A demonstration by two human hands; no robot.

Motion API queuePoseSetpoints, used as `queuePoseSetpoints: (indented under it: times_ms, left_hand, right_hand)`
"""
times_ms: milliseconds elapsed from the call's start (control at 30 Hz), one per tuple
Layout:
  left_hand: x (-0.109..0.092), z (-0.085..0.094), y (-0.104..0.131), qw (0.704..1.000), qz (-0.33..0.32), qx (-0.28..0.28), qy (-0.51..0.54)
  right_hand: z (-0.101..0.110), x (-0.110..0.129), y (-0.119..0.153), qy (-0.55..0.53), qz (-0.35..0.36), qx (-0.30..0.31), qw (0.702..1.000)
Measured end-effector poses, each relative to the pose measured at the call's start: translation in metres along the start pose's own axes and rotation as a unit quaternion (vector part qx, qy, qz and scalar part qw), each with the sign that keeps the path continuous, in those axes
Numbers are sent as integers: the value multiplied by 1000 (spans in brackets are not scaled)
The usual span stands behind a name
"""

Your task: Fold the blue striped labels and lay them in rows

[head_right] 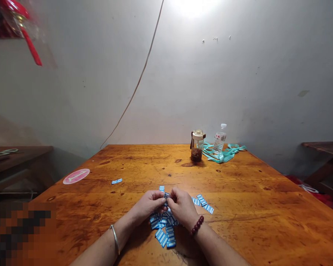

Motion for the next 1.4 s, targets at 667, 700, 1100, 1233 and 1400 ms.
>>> queuePoseSetpoints:
  times_ms: [667,700,1100,1233,1400]
  left_hand:
    - [-5,7,-2,993,-42,-43,-98]
    - [-5,9,-3,993,-49,-49,-99]
    - [-31,24,1,976,-147,-116,-108]
    - [-37,58,-3,968,-145,-200,-38]
    - [-27,83,-7,959,-116,-257,41]
  right_hand:
    - [-3,2,-1,-111,-12,7,994]
    - [-2,2,-2,-116,-13,4,993]
    - [0,10,-1,-121,1,-7,993]
    - [-9,19,4,-38,60,31,997]
    - [-25,19,15,108,108,119,981]
Point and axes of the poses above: each hand's wrist, its own y-axis away from the middle knuckle, its own z-axis out of the back of the hand, x = y × z, the point moved 9 cm from there along -y, towards the middle knuckle, and after that the axes turned 9 degrees about -x, right-handed, at the moved point
